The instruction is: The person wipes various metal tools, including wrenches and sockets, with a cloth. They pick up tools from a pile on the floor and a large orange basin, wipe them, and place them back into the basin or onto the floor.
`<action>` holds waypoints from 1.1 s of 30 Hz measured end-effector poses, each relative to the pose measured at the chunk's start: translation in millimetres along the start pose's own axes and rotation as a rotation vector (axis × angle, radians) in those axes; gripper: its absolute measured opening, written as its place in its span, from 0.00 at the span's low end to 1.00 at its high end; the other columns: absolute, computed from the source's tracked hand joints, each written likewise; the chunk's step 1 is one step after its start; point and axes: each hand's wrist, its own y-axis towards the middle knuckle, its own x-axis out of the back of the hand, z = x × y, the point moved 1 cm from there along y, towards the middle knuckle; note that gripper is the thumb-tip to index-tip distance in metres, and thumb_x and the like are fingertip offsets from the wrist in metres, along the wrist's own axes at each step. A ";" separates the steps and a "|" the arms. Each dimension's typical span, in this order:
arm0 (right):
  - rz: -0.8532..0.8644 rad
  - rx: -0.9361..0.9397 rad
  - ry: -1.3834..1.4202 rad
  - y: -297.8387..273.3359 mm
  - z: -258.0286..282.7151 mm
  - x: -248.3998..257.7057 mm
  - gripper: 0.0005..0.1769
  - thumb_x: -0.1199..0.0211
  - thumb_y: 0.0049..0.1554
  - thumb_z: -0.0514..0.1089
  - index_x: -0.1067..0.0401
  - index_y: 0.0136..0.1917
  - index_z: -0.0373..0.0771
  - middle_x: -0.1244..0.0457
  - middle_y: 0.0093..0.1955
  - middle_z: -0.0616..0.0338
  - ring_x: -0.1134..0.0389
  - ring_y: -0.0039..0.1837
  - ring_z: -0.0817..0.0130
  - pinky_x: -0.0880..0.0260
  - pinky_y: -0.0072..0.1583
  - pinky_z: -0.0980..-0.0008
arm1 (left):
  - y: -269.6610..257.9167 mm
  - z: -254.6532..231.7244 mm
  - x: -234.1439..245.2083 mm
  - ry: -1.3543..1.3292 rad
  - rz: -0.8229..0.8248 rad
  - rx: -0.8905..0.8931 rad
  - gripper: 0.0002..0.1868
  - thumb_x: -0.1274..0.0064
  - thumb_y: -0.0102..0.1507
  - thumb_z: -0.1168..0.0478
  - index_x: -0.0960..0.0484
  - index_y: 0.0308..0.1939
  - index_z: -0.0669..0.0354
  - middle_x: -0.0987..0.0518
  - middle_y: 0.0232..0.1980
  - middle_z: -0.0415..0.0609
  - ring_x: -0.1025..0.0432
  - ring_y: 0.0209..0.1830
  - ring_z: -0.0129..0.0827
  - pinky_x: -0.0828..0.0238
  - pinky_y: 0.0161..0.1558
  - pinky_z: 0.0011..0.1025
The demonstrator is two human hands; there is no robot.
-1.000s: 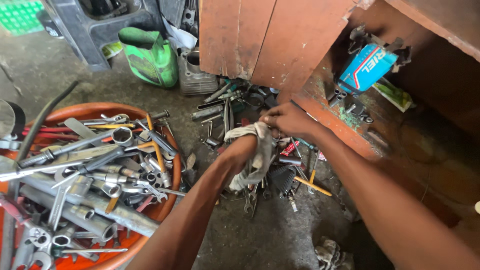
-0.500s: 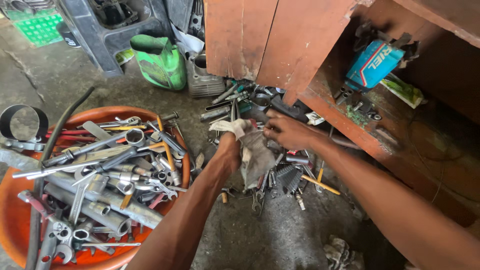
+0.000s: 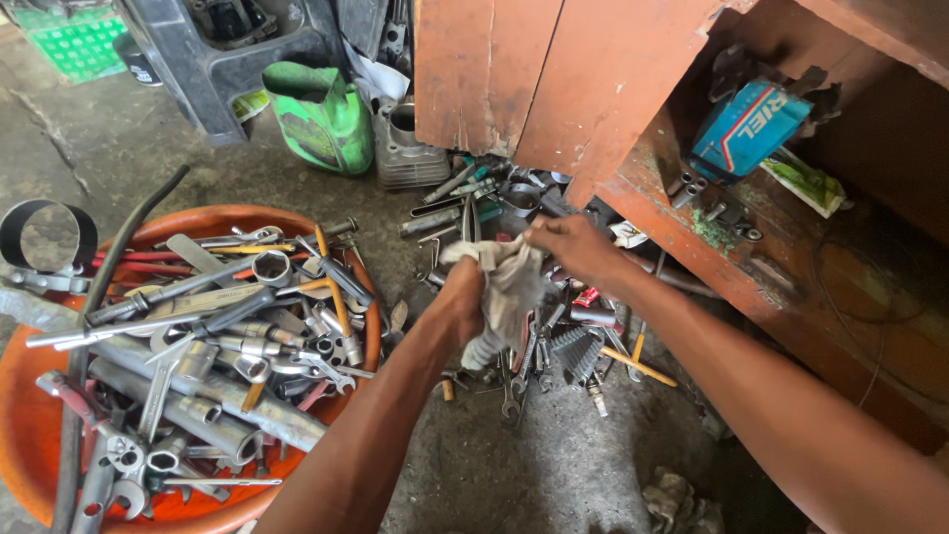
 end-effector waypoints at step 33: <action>-0.124 0.252 -0.389 -33.0 77.0 5.1 0.12 0.33 0.56 0.47 0.21 0.50 0.39 0.28 0.44 0.57 0.26 0.46 0.69 0.26 0.51 0.67 | 22.8 10.3 11.6 -0.387 0.017 -0.150 0.08 0.53 0.68 0.67 0.21 0.48 0.64 0.18 0.46 0.55 0.20 0.43 0.42 0.17 0.48 0.42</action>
